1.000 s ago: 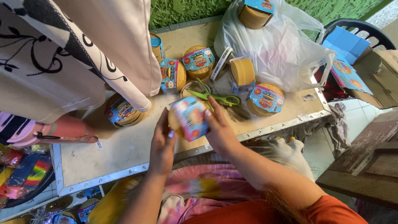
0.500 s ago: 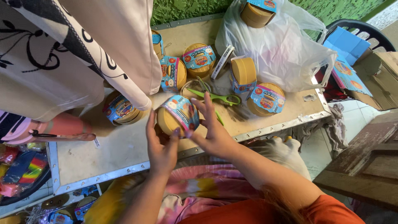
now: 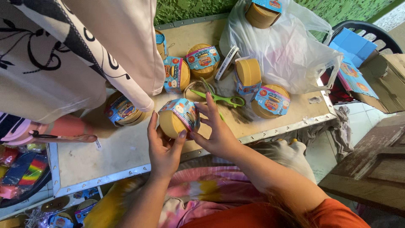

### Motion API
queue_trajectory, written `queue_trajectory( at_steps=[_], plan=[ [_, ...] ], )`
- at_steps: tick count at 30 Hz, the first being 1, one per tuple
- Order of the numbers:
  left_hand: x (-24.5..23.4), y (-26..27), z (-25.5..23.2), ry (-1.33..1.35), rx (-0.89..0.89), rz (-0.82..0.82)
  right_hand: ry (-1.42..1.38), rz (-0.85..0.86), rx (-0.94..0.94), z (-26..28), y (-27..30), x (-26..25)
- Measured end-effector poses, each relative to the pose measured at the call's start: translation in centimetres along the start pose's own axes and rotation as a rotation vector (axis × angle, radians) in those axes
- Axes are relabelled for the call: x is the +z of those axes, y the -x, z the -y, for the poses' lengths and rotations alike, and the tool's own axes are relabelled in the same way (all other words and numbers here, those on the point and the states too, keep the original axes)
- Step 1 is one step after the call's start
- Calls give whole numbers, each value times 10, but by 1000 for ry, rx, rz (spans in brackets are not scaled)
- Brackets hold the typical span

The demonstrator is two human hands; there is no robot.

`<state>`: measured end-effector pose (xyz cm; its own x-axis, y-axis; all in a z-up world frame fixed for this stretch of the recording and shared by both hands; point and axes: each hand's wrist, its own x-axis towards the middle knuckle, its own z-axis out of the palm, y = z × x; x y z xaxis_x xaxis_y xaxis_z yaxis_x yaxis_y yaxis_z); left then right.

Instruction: The person picks up small round containers, cuts a strip of white tape with green scissors, and sticks the tape onto the side of each container. The person repeats this process for several containers on the table.

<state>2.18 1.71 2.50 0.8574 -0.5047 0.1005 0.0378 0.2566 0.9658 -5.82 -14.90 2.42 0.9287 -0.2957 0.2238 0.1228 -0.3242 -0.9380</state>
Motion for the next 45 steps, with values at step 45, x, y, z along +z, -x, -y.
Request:
queue_trajectory(
  at_steps=[45],
  plan=[
    [-8, -1, -18, 306, -357, 51, -607, 219, 269, 3, -3, -6]
  ],
)
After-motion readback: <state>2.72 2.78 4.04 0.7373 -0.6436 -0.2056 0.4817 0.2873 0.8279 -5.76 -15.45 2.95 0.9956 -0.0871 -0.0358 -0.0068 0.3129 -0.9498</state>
